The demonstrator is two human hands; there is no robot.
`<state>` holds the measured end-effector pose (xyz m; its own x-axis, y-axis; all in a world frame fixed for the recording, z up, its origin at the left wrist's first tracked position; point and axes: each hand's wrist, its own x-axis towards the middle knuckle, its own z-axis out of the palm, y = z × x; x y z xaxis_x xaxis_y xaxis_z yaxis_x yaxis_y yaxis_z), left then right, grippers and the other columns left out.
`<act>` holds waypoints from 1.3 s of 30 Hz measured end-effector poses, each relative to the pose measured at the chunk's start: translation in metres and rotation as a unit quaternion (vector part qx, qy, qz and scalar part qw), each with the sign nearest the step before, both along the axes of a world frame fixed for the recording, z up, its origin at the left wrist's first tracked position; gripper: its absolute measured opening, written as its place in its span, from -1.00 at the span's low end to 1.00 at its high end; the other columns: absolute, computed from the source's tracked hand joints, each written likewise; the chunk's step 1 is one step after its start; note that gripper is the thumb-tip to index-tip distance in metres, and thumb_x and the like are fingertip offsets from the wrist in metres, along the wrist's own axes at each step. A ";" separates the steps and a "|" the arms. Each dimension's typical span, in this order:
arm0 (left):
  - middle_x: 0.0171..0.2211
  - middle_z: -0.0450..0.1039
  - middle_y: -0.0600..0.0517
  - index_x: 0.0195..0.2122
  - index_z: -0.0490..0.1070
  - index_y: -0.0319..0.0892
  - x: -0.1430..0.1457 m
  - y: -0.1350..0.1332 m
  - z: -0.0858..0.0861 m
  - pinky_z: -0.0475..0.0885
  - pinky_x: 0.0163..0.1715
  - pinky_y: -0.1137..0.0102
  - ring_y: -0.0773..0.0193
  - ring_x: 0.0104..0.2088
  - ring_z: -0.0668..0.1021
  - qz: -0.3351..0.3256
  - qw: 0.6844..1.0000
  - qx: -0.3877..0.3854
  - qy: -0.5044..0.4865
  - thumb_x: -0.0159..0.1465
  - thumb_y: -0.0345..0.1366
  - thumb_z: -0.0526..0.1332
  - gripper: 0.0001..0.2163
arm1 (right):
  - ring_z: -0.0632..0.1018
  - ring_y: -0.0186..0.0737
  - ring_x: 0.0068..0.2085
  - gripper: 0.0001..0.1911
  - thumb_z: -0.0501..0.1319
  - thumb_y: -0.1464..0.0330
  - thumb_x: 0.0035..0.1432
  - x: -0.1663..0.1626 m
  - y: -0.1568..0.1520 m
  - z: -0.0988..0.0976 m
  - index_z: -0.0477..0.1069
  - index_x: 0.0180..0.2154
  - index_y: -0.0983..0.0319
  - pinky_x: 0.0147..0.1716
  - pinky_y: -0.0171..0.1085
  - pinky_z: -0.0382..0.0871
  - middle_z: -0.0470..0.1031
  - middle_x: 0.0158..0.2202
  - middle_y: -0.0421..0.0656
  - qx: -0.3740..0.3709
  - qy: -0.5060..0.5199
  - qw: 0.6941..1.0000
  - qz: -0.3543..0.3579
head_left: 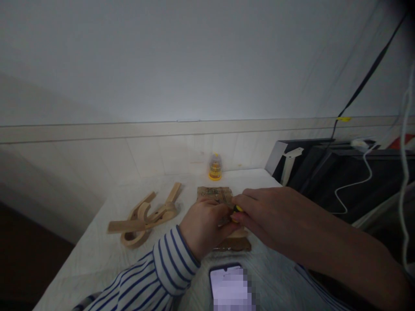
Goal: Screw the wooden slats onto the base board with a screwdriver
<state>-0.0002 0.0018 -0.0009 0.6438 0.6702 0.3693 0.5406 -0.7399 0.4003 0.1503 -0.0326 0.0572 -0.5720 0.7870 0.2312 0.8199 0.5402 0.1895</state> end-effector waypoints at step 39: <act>-0.41 0.45 0.00 -0.36 0.34 -0.25 -0.004 0.005 -0.001 0.33 -0.25 0.38 0.25 -0.35 0.49 -0.095 0.994 -0.043 0.023 0.21 -0.44 0.06 -0.91 | 0.38 -0.28 -0.59 -0.89 0.13 0.37 0.07 0.003 0.001 -0.002 0.30 -0.48 0.22 -0.64 -0.30 -0.04 0.38 -0.57 -0.25 0.003 -0.019 1.000 -0.019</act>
<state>-0.0043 0.0065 -0.0018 0.7771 0.5618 0.2835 0.4126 -0.7950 0.4446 0.1531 -0.0320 0.0548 -0.5494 0.8077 0.2139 0.8324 0.5069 0.2240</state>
